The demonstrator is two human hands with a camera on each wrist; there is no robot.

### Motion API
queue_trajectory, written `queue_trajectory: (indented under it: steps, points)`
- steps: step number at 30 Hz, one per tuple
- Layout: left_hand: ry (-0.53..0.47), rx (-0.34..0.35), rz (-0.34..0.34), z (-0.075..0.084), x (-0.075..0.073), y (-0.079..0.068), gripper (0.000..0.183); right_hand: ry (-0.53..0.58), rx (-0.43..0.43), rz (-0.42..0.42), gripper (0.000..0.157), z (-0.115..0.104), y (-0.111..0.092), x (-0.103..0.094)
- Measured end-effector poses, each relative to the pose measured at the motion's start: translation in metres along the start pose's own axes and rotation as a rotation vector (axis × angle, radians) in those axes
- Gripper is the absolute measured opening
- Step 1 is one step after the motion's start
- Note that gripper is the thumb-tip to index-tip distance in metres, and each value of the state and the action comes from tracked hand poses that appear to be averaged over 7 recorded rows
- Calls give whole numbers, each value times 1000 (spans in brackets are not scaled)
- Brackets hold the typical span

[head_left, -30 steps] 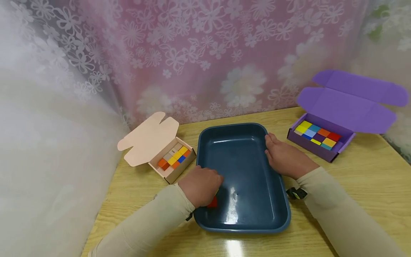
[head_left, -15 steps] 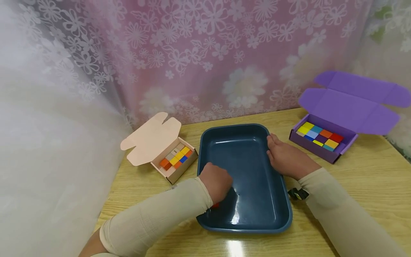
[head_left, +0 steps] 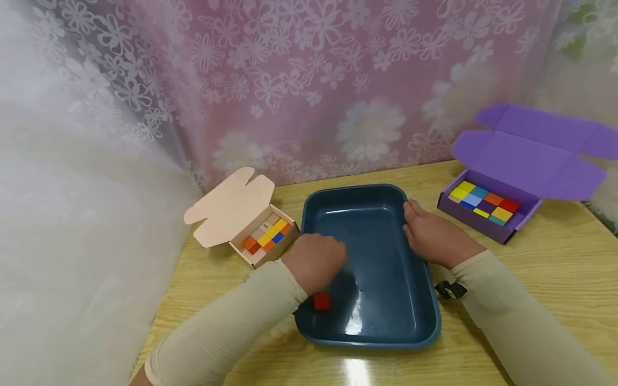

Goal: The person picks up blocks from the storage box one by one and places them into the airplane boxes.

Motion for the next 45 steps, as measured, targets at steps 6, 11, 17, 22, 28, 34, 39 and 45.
queue_trajectory:
  steps: [6, 11, 17, 22, 28, 34, 39, 45]
  points:
    - [-176, -195, 44, -68, -20, -24, 21, 13, 9, -20, 64, 1, 0, 0]
    - [-309, -361, 51, -140, -2, -43, 12, 9, 14, -22, 63, 2, -1, 0]
    - [-362, -549, -55, -195, 44, -55, 29, -2, 15, -20, 64, 1, -2, 1]
    - [-375, -601, -21, -208, 59, -56, 33, 14, 16, -21, 64, 1, -1, 4]
    - [-360, -613, -23, -203, 58, -59, 22, 14, 11, -22, 64, 1, 1, 4]
    - [-327, -581, -7, -203, 66, -58, 16, 20, 13, -32, 63, 0, 3, 3]
    - [-351, -566, 21, -204, 71, -57, 11, 16, 17, -35, 64, 0, 3, 4]
    - [-355, -555, 41, -204, 70, -55, 15, 10, 12, -29, 63, 0, 2, 3]
Point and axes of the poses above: each hand's wrist, its own y-axis towards the middle knuckle, its own x-axis out of the palm, z = x × y, the point moved 9 cm from there along y, towards the middle knuckle, and after that the axes turned 9 degrees about -y, right-handed, at the moved point
